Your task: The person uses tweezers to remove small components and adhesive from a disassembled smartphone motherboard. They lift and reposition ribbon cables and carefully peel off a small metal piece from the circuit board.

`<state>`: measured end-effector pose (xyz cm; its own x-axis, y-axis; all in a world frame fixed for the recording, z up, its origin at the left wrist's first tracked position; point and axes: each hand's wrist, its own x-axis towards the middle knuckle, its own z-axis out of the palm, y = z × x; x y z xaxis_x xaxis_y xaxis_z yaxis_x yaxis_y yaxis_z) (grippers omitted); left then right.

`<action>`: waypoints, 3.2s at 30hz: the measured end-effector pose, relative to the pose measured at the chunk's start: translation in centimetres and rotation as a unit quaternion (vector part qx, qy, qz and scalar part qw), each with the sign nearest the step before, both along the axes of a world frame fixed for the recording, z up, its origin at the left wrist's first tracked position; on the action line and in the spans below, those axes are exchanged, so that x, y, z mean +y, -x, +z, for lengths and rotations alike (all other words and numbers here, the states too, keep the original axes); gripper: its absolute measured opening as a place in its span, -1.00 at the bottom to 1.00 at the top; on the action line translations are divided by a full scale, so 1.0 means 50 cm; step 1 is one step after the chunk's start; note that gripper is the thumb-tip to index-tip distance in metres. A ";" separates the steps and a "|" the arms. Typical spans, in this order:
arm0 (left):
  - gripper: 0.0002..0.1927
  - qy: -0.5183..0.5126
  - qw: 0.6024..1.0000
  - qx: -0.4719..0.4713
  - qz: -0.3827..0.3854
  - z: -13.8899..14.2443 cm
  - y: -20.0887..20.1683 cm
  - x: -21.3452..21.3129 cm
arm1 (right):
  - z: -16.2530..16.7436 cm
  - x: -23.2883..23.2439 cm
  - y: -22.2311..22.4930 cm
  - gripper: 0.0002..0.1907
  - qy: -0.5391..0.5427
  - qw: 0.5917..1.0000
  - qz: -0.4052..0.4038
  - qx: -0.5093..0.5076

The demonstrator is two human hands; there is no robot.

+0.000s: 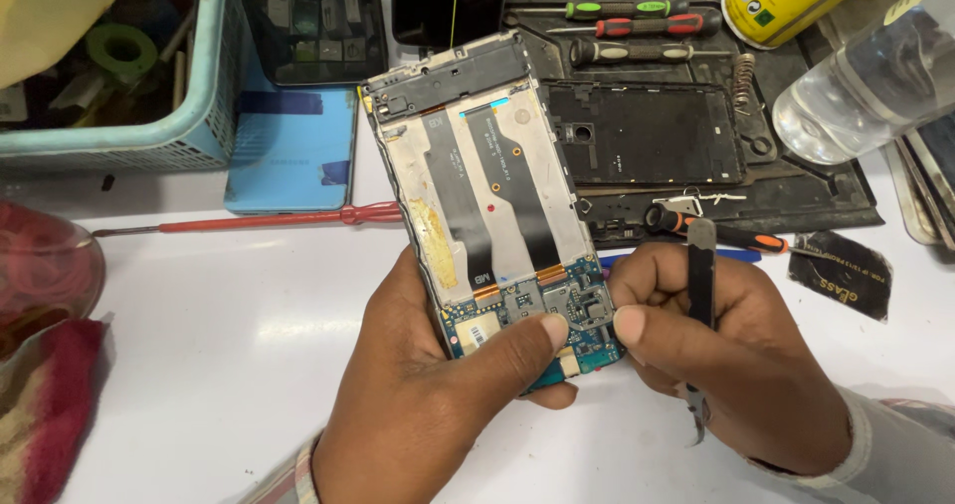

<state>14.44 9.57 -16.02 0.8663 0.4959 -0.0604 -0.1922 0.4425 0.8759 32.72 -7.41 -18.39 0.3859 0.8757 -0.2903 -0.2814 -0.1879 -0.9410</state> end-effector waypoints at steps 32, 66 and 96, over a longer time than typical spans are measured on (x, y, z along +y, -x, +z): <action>-0.58 0.027 1.000 0.010 -0.006 0.016 0.000 0.004 | -0.004 -0.001 0.012 -0.65 0.033 0.997 0.051 0.040; -0.60 0.013 0.997 0.075 0.016 0.003 -0.006 -0.009 | 0.000 0.011 0.028 -0.74 0.041 0.999 0.023 -0.016; -0.62 0.064 0.997 0.043 -0.005 0.033 0.012 0.009 | 0.067 0.023 0.052 -0.25 -0.165 0.932 -0.002 -0.323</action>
<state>13.84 10.00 -14.36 0.8596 0.4716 -0.1965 -0.1147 0.5530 0.8253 30.14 -6.26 -15.03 0.3899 0.8743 0.2892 0.3636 0.1424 -0.9206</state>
